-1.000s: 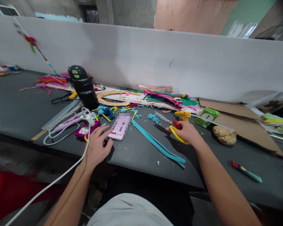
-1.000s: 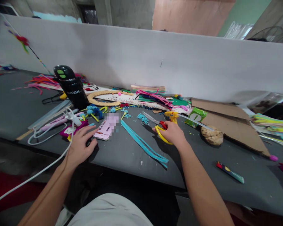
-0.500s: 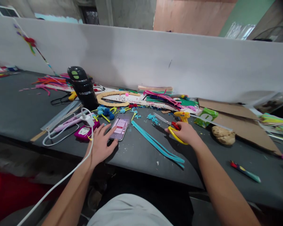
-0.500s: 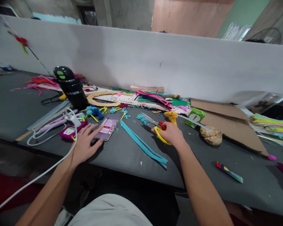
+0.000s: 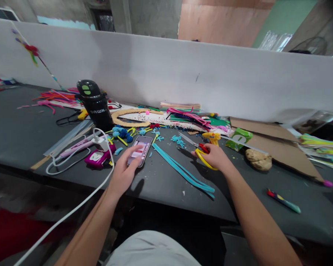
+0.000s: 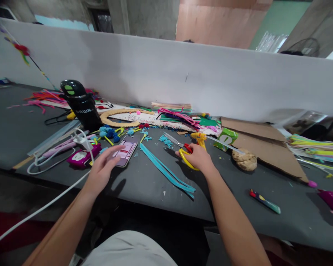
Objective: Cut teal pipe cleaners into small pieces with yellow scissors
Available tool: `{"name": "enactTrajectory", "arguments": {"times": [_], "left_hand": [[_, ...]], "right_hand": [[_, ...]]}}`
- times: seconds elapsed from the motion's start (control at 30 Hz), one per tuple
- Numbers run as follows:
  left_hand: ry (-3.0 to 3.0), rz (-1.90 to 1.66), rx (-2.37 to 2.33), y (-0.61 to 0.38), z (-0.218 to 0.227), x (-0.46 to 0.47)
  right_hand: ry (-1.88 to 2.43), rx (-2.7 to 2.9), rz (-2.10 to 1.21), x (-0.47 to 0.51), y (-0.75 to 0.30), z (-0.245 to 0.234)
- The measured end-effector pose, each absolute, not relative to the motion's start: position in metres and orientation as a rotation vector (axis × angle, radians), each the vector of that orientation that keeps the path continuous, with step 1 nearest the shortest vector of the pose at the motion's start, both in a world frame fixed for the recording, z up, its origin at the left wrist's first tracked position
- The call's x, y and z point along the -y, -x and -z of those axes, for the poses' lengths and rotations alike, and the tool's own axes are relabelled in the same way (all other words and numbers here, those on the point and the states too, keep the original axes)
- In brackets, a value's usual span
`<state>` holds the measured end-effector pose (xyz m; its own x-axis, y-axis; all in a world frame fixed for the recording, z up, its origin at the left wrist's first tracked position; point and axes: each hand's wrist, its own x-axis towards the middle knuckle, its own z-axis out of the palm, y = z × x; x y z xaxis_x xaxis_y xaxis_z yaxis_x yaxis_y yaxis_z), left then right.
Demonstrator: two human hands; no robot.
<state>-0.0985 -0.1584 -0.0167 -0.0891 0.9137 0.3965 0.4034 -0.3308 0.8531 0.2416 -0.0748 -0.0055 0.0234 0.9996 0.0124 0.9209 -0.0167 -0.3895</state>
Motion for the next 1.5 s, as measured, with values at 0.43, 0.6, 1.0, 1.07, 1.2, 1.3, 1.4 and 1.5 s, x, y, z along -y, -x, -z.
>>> {"name": "enactTrajectory", "arguments": {"times": [0.43, 0.6, 1.0, 1.07, 1.2, 1.3, 1.4, 1.5], "left_hand": [[-2.305, -0.486, -1.656, -0.025, -0.01, 0.029], [-2.277, -0.479, -1.843, -0.024, 0.014, 0.008], [-2.381, -0.617, -1.736, -0.028, 0.04, -0.002], [-2.382, -0.656, -1.699, -0.027, 0.04, -0.002], [-2.277, -0.857, -1.565, -0.026, 0.034, -0.001], [-1.94, -1.062, -1.336, -0.025, 0.025, 0.002], [-1.515, -1.108, -1.087, -0.023, 0.018, 0.007], [-1.361, -1.124, -0.978, -0.019, 0.017, 0.008]], "right_hand": [[2.026, 1.857, -0.337, 0.066, -0.252, 0.012], [2.038, 1.856, -0.328, 0.066, -0.251, 0.012], [2.063, 1.871, -0.344, 0.066, -0.248, 0.014], [2.055, 1.877, -0.348, 0.066, -0.249, 0.015], [2.047, 1.865, -0.361, 0.066, -0.25, 0.015], [2.021, 1.837, -0.388, 0.065, -0.251, 0.016], [1.96, 1.824, -0.414, 0.064, -0.252, 0.017], [1.919, 1.834, -0.411, 0.064, -0.252, 0.018]]}}
